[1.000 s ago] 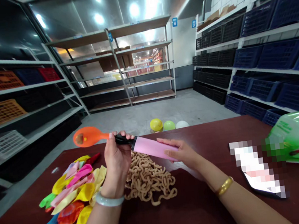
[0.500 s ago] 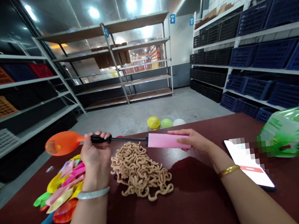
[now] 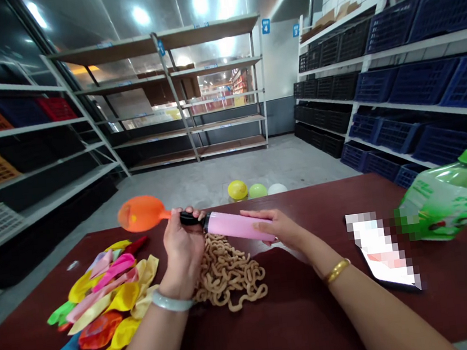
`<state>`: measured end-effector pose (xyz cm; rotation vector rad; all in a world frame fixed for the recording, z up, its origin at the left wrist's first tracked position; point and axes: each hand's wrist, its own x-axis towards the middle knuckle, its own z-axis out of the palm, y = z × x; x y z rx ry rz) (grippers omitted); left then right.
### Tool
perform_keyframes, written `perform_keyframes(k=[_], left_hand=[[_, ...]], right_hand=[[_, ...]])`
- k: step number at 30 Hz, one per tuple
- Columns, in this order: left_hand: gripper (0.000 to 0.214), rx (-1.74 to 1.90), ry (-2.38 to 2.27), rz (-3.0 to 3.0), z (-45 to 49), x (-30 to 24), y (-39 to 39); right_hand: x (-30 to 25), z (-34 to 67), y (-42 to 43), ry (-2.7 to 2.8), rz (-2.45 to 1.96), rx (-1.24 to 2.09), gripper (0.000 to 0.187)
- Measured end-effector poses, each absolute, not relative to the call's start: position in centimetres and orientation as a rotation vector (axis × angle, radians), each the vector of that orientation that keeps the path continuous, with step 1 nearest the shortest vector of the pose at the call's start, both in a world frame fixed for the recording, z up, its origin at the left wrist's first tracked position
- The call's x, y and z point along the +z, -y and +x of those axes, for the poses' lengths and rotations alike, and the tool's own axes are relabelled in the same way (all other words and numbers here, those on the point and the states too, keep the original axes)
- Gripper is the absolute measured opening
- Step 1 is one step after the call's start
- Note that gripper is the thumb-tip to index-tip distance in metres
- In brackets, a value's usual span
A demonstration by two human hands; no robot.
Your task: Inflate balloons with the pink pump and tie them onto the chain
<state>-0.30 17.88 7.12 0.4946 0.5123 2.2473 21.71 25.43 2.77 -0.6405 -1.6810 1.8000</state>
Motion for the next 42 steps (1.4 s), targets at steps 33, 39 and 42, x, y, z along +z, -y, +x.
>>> perform_keyframes(k=[33, 39, 42], left_hand=[[0.021, 2.501, -0.549, 0.417, -6.8, 8.8, -17.2], [0.022, 2.373, -0.552, 0.434, -1.0, 7.1, -18.4], [0.020, 2.319, -0.549, 0.447, 0.8, 6.8, -18.4]], right_hand=[[3.5, 24.7, -27.8, 1.668, -0.723, 1.568, 0.049], [3.3, 21.6, -25.1, 1.744, -0.717, 1.344, 0.042], [3.1, 20.7, -24.4, 1.906, -0.663, 1.379, 0.055]])
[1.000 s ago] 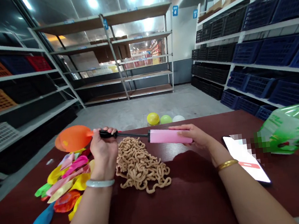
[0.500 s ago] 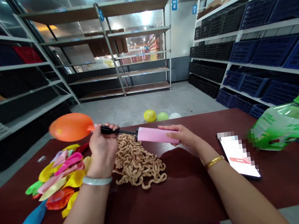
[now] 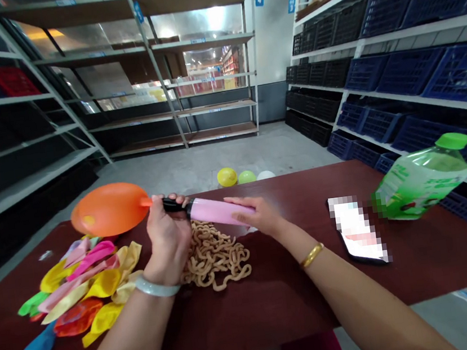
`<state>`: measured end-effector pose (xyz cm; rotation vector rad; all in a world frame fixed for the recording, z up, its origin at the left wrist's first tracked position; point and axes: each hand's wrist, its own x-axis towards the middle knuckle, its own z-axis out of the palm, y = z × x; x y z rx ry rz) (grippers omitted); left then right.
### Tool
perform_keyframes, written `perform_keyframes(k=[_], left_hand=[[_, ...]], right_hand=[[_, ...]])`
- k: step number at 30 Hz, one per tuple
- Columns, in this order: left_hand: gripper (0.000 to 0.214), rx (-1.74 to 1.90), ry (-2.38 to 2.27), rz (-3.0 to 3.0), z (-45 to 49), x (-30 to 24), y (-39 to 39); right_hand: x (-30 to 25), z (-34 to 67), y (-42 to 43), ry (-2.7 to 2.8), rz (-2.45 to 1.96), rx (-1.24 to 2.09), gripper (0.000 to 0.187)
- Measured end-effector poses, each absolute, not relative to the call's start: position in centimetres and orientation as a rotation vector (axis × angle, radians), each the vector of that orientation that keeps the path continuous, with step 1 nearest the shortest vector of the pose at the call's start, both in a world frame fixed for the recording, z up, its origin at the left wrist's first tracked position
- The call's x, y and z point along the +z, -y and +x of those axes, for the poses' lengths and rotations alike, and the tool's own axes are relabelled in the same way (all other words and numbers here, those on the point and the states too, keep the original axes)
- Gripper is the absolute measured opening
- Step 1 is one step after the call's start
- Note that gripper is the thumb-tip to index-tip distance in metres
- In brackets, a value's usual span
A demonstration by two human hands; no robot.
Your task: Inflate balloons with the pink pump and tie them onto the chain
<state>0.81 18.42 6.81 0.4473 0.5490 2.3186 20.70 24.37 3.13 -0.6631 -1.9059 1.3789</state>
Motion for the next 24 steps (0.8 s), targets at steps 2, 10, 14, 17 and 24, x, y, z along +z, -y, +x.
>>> perform_keyframes(k=[2, 10, 14, 17, 24], left_hand=[[0.018, 2.303, -0.579, 0.446, 0.4, 7.1, -18.3], [0.017, 2.448, -0.657, 0.441, -6.8, 9.4, -17.0], [0.018, 2.467, -0.648, 0.441, -6.2, 9.0, -17.5], [0.015, 2.402, -0.614, 0.466, -3.2, 8.0, -18.1], [0.021, 2.286, -0.619, 0.455, 1.0, 6.6, -18.6]], right_hand=[[3.2, 20.8, -24.6, 2.013, -0.660, 1.378, 0.064], [3.9, 24.7, -27.1, 1.882, -0.768, 1.570, 0.056], [3.7, 24.8, -27.2, 1.825, -0.822, 1.572, 0.053], [3.5, 23.4, -26.3, 1.847, -0.804, 1.530, 0.053], [3.4, 21.2, -24.8, 1.937, -0.720, 1.474, 0.062]])
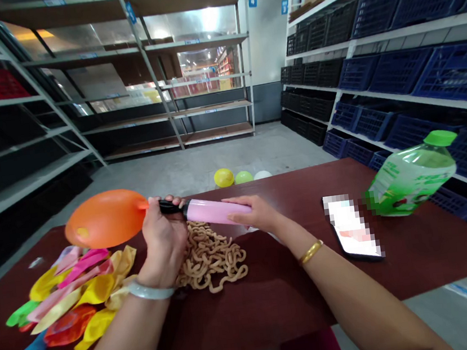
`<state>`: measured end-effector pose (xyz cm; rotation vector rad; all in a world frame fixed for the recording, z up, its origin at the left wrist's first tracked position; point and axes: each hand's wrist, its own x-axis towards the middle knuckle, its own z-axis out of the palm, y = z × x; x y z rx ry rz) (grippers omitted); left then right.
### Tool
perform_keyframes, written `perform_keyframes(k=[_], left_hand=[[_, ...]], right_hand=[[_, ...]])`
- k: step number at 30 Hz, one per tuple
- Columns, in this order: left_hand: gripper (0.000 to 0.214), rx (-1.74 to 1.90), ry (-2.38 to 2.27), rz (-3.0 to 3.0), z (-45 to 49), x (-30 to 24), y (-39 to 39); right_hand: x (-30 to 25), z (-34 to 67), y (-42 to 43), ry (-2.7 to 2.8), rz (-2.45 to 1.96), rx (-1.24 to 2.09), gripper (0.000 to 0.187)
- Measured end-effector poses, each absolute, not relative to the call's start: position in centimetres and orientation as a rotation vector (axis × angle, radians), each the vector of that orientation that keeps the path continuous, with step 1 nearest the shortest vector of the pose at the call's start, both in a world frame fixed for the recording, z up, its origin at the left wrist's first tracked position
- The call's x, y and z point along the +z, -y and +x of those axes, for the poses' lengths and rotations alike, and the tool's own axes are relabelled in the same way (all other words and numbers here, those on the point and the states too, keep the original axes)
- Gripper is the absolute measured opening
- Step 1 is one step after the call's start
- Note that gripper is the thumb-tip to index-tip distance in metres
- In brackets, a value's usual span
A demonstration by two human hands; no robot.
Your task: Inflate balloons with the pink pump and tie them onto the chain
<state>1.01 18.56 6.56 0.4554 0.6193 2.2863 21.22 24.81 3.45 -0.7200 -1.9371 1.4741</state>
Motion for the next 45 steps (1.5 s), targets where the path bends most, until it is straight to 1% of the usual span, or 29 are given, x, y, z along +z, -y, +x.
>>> perform_keyframes(k=[4, 10, 13, 16, 22, 27, 33, 36, 39, 45], left_hand=[[0.019, 2.303, -0.666, 0.434, -2.0, 7.4, -18.2], [0.016, 2.468, -0.691, 0.418, -7.2, 9.0, -17.3], [0.015, 2.461, -0.673, 0.434, -6.2, 8.7, -17.6], [0.017, 2.392, -0.634, 0.465, -3.2, 7.8, -18.3], [0.025, 2.289, -0.629, 0.461, 1.0, 6.2, -18.8], [0.022, 2.300, -0.668, 0.437, -1.5, 6.7, -18.4], [0.021, 2.443, -0.695, 0.426, -6.6, 8.4, -17.6], [0.021, 2.451, -0.688, 0.433, -6.9, 8.5, -17.6], [0.023, 2.413, -0.669, 0.450, -4.8, 7.8, -18.0], [0.025, 2.272, -0.608, 0.465, 1.2, 6.1, -18.5]], right_hand=[[4.0, 22.9, -25.9, 1.937, -0.774, 1.529, 0.060], [4.5, 25.6, -27.7, 1.939, -0.787, 1.561, 0.057], [4.4, 25.3, -27.4, 1.905, -0.807, 1.574, 0.054], [4.0, 23.9, -26.4, 1.839, -0.784, 1.622, 0.052], [3.1, 21.4, -25.2, 1.869, -0.694, 1.626, 0.061], [3.0, 22.9, -26.2, 1.872, -0.719, 1.674, 0.061], [3.0, 25.7, -28.3, 1.854, -0.752, 1.713, 0.064], [3.0, 25.9, -28.5, 1.854, -0.767, 1.711, 0.063], [2.9, 25.2, -28.1, 1.824, -0.770, 1.729, 0.059], [2.5, 22.8, -26.2, 1.803, -0.682, 1.724, 0.059]])
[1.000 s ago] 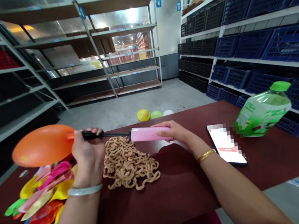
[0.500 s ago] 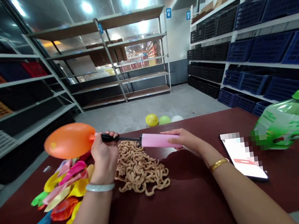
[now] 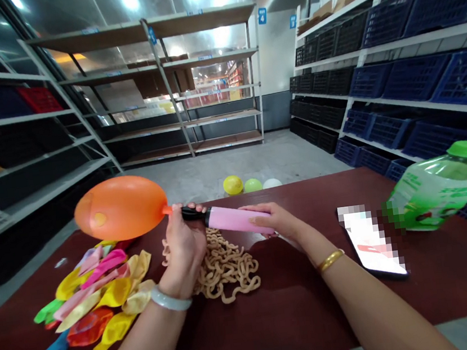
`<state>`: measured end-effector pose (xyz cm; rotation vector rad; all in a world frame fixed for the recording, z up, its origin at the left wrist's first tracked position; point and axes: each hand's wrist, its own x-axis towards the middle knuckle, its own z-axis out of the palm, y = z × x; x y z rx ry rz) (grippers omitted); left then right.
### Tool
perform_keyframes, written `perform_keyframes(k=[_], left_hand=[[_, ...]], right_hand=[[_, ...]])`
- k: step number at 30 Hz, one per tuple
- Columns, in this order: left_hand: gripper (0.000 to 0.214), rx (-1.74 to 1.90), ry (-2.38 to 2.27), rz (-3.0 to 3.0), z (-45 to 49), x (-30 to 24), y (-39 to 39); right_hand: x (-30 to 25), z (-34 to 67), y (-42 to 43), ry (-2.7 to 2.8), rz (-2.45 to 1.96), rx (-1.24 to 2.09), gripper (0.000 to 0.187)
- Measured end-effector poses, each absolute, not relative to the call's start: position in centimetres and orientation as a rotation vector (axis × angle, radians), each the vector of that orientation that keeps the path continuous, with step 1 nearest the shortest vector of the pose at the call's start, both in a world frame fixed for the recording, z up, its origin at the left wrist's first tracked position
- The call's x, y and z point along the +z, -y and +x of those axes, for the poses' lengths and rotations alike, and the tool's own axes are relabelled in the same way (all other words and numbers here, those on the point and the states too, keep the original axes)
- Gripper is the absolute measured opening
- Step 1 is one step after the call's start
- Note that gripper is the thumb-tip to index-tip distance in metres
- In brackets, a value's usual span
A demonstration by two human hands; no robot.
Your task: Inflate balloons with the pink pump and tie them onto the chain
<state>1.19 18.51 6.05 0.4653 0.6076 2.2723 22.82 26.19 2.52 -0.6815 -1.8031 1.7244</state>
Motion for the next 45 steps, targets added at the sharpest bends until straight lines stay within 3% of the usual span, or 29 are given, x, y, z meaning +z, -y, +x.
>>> perform_keyframes(k=[14, 26, 37, 45], left_hand=[[0.015, 2.478, -0.688, 0.538, -6.2, 9.8, -16.5], [0.027, 2.297, -0.616, 0.560, 1.7, 7.1, -17.8], [0.012, 2.479, -0.672, 0.549, -6.3, 10.3, -16.1], [0.018, 2.387, -0.619, 0.544, -1.2, 8.3, -17.7]], right_hand=[[3.8, 26.2, -28.2, 1.788, -0.751, 1.790, 0.063], [2.7, 21.8, -25.1, 1.718, -0.637, 1.866, 0.061], [3.4, 25.9, -28.2, 1.783, -0.678, 1.826, 0.062], [3.2, 24.1, -26.8, 1.757, -0.630, 1.844, 0.058]])
